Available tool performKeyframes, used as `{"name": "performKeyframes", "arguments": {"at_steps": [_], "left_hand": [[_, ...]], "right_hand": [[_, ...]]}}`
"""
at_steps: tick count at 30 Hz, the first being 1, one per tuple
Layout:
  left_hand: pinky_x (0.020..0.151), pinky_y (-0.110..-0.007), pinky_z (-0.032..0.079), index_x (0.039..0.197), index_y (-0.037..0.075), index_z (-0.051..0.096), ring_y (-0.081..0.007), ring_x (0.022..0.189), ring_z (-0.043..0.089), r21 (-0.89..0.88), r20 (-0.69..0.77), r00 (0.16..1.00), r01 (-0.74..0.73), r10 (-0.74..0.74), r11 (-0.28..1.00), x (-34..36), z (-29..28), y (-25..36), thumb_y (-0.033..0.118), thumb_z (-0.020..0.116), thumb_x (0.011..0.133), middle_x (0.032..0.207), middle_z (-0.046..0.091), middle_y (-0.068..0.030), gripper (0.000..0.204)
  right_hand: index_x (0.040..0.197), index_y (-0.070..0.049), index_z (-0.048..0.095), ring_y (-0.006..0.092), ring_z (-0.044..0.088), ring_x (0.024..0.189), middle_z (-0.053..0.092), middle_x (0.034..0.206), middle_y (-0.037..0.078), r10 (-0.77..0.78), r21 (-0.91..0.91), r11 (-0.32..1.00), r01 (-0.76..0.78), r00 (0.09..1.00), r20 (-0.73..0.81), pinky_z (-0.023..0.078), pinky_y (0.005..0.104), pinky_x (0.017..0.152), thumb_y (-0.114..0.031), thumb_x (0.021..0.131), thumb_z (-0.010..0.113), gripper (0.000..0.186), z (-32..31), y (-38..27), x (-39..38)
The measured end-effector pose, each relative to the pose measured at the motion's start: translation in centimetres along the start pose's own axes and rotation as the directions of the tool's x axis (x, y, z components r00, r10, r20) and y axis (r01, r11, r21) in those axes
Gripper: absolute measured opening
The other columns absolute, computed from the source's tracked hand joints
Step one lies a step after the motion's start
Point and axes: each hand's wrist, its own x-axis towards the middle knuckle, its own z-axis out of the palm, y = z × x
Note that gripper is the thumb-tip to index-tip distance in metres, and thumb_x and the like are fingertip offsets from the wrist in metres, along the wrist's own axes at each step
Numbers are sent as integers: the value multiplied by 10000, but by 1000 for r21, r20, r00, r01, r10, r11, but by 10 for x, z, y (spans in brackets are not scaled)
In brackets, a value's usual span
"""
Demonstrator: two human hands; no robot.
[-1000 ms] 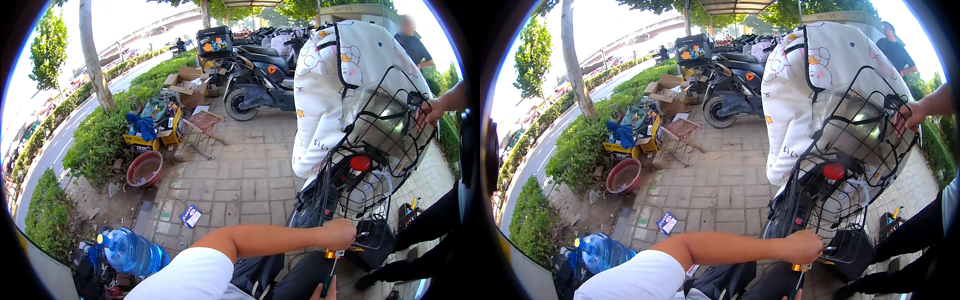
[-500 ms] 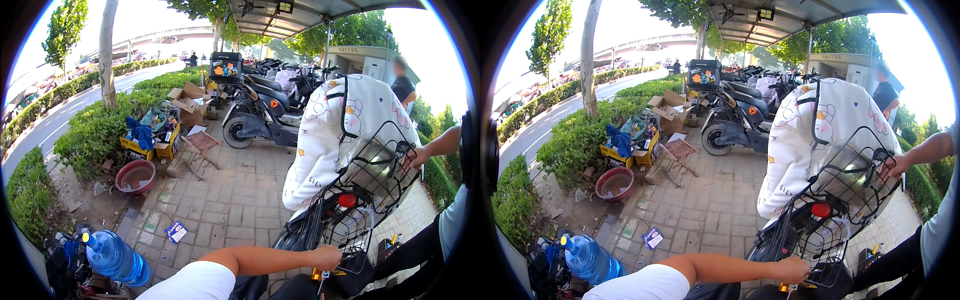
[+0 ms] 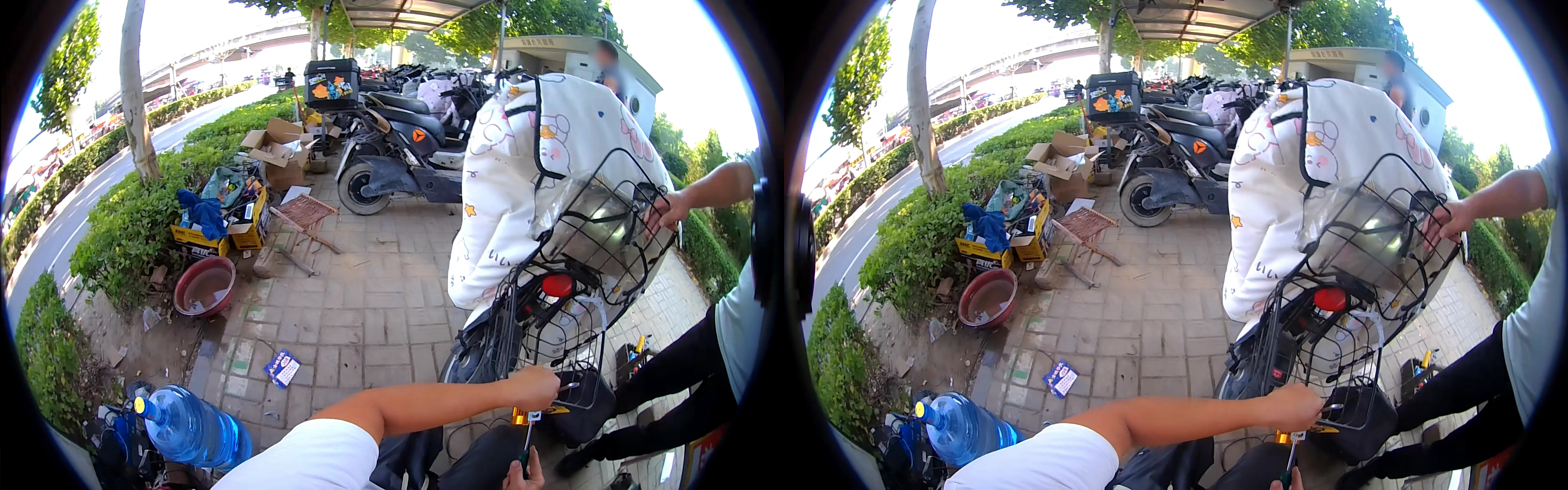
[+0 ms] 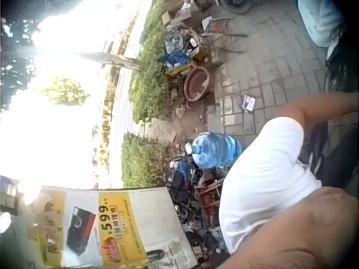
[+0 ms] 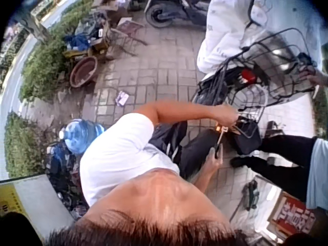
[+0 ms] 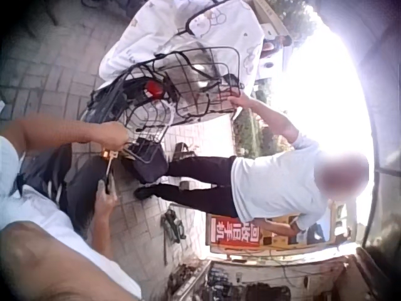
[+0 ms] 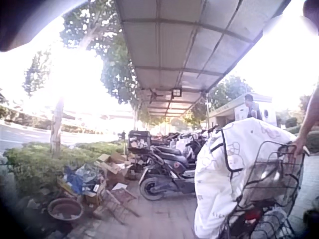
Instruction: The person uses a screwdriver to remove a yellow light fixture from the front basket of a red electric scooter. They then reattach the fixture to the basket and secure it with screws. Finally, the person adjusts the scooter's handlebar area.
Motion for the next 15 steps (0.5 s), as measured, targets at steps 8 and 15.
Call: {"name": "performKeyframes", "arguments": {"at_steps": [8,15], "left_hand": [[698,-492,504,803,-6,673,-414,743,636,-26,55,991,122,-121,992,4,4,-13,318,543,940,734,647,-216,375],[607,-449,475,770,-28,650,-406,663,603,-52,-63,994,83,-87,995,0,-6,4,291,597,929,653,597,-226,361]], "right_hand": [[1266,30,588,221,666,955,698,1040,192,-170,-235,958,164,985,-4,487,327,877,-136,843,702,469,-14,-21,-8],[1147,25,645,272,689,852,699,941,196,-159,-432,901,-38,898,-409,514,345,786,-169,817,705,387,-121,27,-15]]}}
